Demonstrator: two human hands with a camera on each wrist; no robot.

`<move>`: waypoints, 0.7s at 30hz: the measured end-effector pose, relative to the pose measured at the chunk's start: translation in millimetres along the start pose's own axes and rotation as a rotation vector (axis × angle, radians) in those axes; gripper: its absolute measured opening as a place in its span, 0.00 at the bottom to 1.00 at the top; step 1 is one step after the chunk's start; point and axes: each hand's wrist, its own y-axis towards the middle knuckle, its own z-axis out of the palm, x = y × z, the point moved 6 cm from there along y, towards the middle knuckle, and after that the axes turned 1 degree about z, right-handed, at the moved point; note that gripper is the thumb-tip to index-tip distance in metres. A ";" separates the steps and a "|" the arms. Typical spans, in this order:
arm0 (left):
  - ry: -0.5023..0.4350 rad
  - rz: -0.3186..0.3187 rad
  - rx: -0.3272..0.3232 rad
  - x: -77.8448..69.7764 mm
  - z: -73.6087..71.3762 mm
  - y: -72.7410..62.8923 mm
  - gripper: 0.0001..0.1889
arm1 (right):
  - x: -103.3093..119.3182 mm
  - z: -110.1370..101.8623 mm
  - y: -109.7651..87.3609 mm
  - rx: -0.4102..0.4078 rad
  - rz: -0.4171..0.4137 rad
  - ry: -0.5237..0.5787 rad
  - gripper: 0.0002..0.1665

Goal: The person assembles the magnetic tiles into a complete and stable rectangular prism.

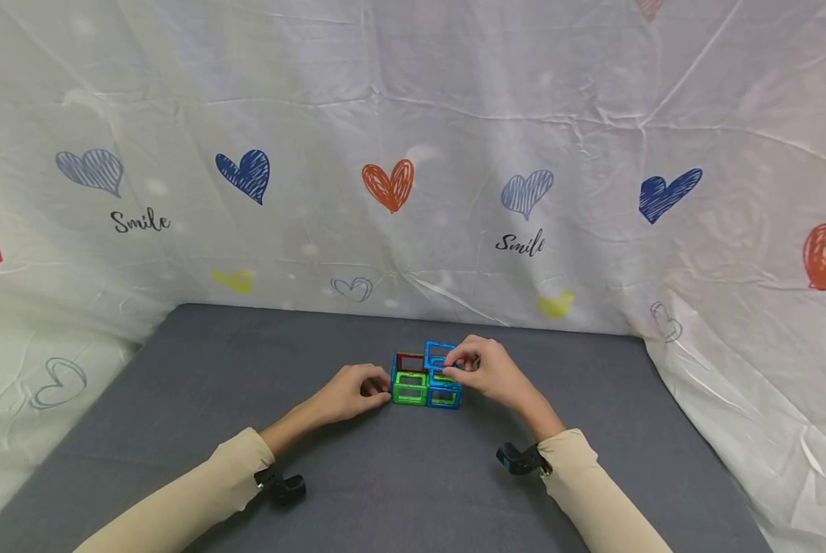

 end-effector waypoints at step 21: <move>-0.011 -0.008 -0.002 2.1 0.9 1.2 0.05 | 17.7 35.1 22.8 0.092 0.031 -0.042 0.02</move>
